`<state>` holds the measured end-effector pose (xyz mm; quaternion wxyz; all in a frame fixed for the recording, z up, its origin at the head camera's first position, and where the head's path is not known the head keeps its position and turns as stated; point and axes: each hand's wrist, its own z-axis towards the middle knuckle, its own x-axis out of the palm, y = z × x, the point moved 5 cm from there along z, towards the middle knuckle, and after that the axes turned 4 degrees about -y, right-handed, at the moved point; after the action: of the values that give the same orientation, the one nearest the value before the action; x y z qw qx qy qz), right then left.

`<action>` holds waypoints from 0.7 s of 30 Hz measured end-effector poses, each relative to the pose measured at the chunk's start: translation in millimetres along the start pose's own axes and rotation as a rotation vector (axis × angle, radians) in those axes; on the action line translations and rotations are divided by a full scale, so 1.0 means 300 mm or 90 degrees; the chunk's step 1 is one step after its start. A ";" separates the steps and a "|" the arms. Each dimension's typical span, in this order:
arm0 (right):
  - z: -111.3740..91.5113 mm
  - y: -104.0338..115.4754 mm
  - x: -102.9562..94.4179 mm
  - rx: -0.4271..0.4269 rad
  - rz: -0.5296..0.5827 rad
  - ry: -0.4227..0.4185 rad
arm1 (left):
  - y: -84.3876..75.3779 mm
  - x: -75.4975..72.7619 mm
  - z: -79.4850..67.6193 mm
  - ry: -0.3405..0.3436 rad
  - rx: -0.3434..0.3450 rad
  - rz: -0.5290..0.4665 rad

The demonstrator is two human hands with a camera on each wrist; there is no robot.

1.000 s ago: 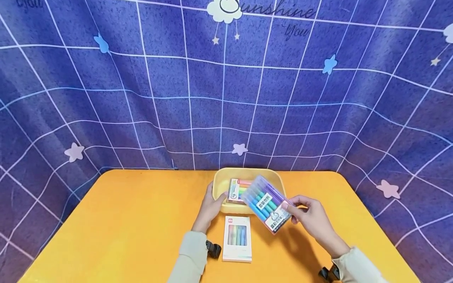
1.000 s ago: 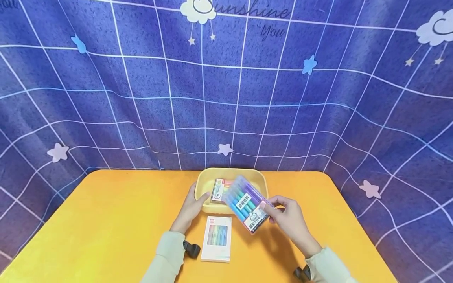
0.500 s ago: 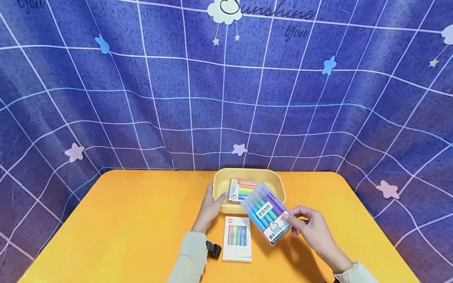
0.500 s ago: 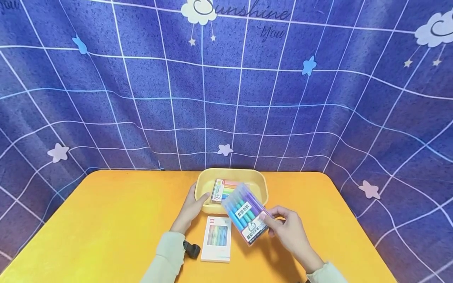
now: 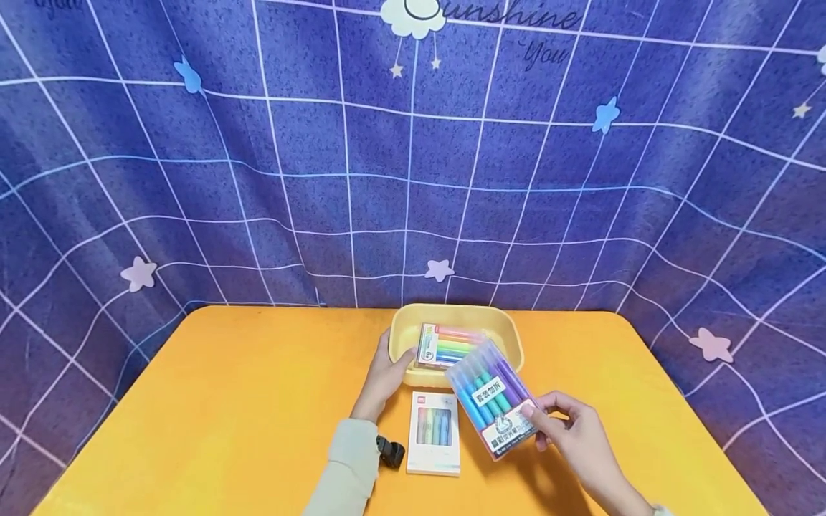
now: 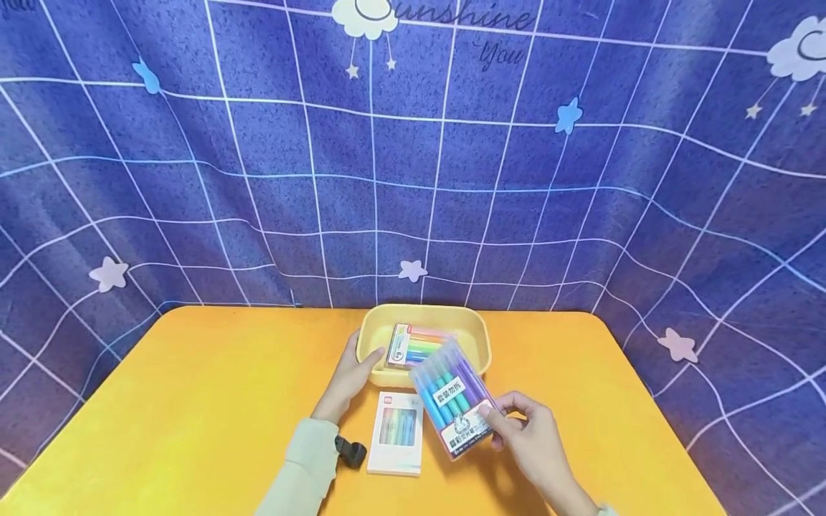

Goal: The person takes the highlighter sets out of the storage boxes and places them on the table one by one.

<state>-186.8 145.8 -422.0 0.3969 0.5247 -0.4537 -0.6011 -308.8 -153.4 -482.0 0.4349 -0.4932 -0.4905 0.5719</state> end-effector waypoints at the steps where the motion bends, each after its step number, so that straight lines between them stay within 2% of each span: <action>1: -0.004 -0.003 0.000 0.003 0.000 -0.002 | 0.001 0.000 -0.001 0.001 0.000 0.003; 10: -0.043 -0.010 0.006 -0.005 0.023 -0.032 | 0.003 0.004 0.001 0.003 -0.003 -0.002; 21: -0.079 -0.047 0.019 0.026 0.058 -0.042 | 0.006 0.007 0.008 0.002 -0.008 -0.002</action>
<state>-164.3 141.3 -437.9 0.3979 0.4912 -0.5022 -0.5901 -311.5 -151.8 -484.0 0.4334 -0.4960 -0.4940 0.5675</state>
